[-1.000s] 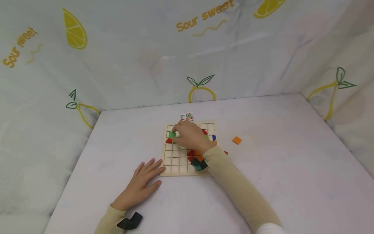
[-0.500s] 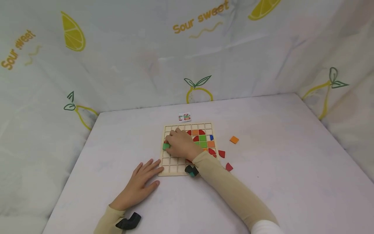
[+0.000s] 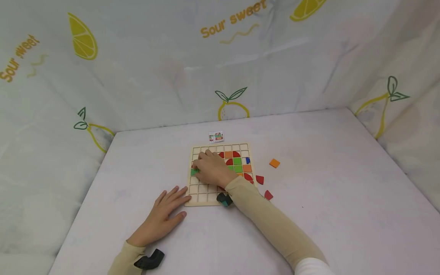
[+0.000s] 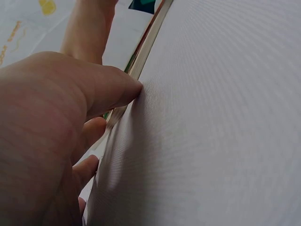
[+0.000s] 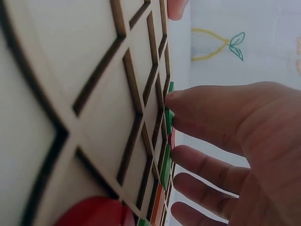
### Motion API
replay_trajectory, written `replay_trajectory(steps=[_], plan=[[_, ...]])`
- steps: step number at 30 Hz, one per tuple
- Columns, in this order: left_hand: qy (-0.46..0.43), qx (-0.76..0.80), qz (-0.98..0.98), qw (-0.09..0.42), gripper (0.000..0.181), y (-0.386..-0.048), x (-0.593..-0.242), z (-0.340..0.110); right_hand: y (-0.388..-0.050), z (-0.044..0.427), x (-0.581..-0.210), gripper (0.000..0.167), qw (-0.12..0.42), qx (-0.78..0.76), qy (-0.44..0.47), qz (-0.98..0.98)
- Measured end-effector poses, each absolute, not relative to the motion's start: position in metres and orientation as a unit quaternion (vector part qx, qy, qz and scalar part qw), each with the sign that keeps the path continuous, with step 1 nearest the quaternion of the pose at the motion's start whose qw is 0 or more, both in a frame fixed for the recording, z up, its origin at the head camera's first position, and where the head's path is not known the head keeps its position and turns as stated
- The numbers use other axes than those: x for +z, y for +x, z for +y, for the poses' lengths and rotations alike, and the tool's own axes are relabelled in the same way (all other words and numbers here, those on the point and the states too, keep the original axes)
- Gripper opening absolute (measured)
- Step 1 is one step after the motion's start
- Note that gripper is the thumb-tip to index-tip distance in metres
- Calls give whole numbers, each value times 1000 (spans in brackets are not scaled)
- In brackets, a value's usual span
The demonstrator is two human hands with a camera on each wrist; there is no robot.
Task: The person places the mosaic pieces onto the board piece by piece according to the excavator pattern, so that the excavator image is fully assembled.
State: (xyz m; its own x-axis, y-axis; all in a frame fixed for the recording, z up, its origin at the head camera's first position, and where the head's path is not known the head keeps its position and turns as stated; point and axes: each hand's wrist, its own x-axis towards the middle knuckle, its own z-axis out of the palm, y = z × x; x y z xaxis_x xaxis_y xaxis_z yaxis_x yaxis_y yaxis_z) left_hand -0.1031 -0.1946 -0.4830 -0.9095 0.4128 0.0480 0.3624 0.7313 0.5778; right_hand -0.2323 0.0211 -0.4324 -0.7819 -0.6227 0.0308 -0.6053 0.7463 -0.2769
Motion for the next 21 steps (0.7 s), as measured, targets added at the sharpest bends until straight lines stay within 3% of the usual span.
replay_trajectory(steps=[21], plan=[[213, 305, 927, 44, 49, -103, -480, -195, -228, 19, -428, 31, 49, -119, -336, 933]])
